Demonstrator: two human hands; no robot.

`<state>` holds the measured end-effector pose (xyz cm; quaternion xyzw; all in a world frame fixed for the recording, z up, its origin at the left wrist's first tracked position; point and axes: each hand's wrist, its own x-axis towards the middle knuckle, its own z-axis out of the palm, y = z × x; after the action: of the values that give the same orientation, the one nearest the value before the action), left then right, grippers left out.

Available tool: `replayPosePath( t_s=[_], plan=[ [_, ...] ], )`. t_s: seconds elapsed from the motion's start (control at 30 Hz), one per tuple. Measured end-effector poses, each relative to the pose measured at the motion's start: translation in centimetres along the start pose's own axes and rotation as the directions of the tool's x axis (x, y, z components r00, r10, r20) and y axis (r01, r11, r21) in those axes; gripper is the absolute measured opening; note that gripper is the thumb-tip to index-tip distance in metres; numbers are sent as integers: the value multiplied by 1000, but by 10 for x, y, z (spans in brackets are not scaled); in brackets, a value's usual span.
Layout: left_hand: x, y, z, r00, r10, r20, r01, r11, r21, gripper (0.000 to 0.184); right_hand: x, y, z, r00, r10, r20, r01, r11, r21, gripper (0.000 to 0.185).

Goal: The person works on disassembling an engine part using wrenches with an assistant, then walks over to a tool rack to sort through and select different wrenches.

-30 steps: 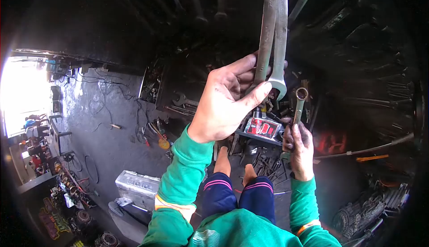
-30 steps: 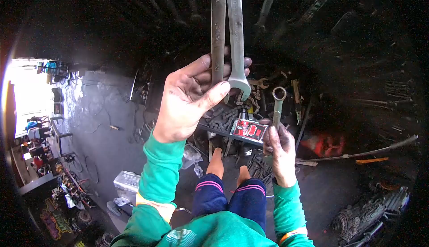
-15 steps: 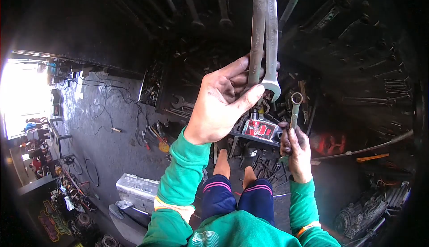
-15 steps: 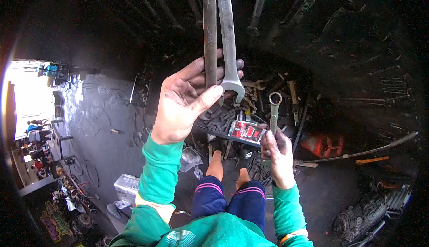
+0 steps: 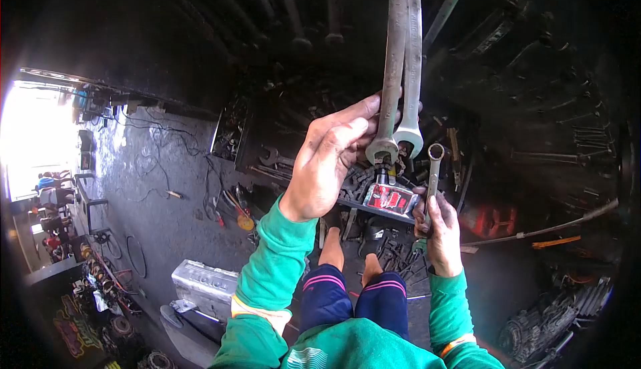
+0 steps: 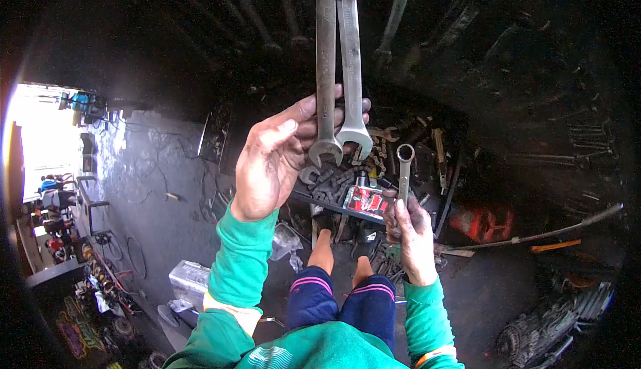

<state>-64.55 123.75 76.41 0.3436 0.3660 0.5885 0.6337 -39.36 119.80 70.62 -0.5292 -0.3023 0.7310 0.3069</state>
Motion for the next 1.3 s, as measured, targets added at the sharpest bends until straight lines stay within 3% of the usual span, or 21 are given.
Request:
replayPosePath(
  t_s=[0.9,1.0,1.03,1.13,1.17,1.23,1.27,1.3],
  plan=[
    [7,-12,-3,998,34,-56,-31,998,47,54,11,3,-1,1000,4,-21,-5,1000,-18,31],
    [17,0,2,988,154,6,-149,951,272,50,11,1,-1,999,36,-40,-38,998,-44,30],
    [21,-4,-1,992,100,-80,-77,965,251,49,12,1,-2,999,37,-36,-38,999,-38,30],
    [34,-9,-6,960,219,-172,-84,817,570,41,13,1,-4,999,38,-31,-39,999,-33,28],
    [42,-17,-10,923,326,-202,-155,798,582,30,13,2,-4,999,36,-38,-38,998,-41,28],
    [51,-21,-13,911,315,-266,-123,825,552,29,14,3,-5,998,32,-45,-34,998,-49,28],
    [59,-29,-20,878,427,-217,-218,760,612,27,15,4,-6,999,30,-44,-32,998,-49,28],
    [62,-32,-22,885,403,-233,-182,761,623,29,16,5,-7,999,26,-42,-28,998,-50,28]
  ],
)
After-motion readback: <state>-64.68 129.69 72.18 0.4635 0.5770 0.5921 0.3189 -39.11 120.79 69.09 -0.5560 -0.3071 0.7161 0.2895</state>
